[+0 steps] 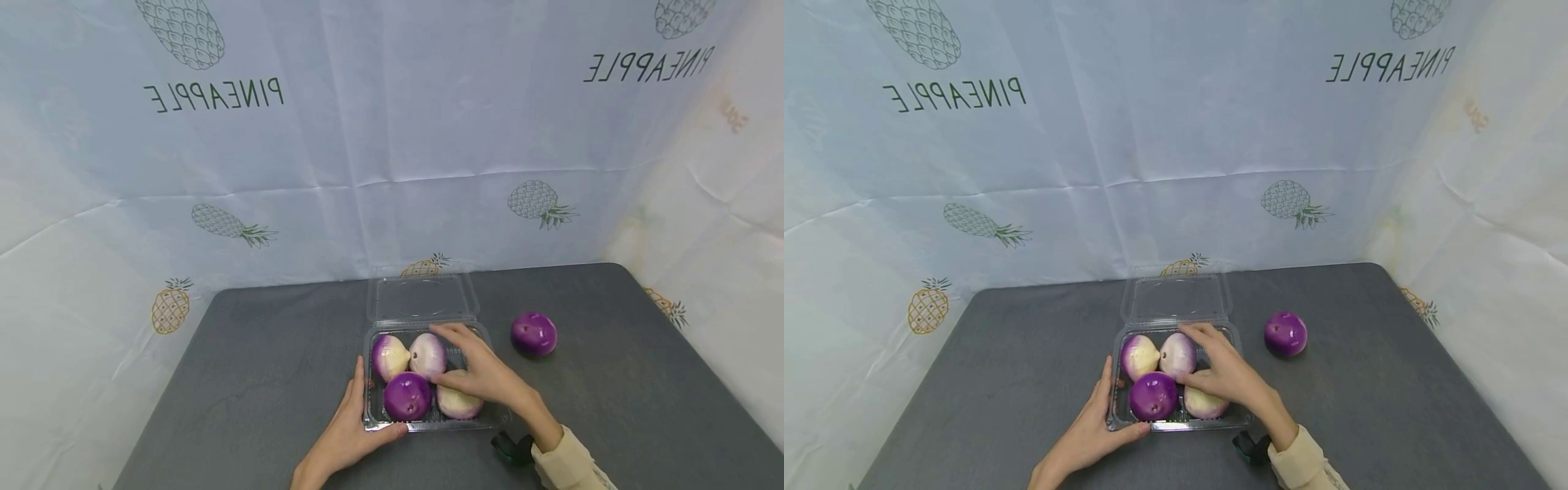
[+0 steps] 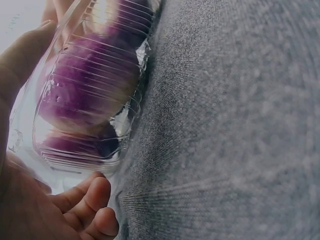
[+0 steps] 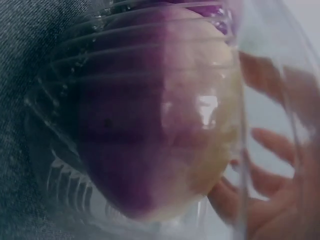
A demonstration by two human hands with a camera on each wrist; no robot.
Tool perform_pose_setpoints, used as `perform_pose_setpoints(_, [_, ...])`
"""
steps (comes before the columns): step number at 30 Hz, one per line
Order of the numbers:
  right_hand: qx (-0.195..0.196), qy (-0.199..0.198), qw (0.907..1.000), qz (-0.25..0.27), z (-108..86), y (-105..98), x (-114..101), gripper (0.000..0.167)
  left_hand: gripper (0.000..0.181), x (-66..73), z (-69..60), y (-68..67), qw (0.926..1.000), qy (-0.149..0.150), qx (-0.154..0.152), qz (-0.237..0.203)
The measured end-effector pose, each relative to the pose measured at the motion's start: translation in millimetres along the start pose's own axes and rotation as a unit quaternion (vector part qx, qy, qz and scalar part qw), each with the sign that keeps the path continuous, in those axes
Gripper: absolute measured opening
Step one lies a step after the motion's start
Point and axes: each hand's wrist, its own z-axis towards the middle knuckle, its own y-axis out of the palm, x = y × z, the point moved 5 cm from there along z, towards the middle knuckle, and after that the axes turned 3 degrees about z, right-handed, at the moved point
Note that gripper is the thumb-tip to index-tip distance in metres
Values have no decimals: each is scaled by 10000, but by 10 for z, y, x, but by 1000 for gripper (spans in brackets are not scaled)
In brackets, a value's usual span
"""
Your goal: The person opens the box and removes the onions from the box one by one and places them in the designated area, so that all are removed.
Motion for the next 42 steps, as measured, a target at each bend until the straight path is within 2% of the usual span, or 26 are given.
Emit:
perform_pose_setpoints(6, [-223, -107, 9996, -112, 47, 74, 30, 74, 135, -4, -8, -3, 10000, 13, 51, 64])
perform_pose_setpoints(14, [-320, -258, 9988, -274, 76, 122, 85, 74, 136, -2, -16, -1, 9999, 41, 86, 136])
perform_pose_setpoints(18, [-445, -219, 9986, -195, 89, 140, 96, 75, 136, -7, -15, 2, 9998, 43, 97, 159])
perform_pose_setpoints(22, [-532, 20, 9985, -119, 105, 167, 114, 80, 136, -16, -12, 5, 9998, 40, 93, 149])
perform_pose_setpoints(29, [-524, 360, 9978, -194, 118, 231, 136, 89, 135, -18, -10, 8, 9999, 12, 62, 112])
perform_pose_setpoints(42, [-216, 430, 9987, -187, 106, 222, 126, 87, 135, -11, 0, 2, 9999, 20, 61, 99])
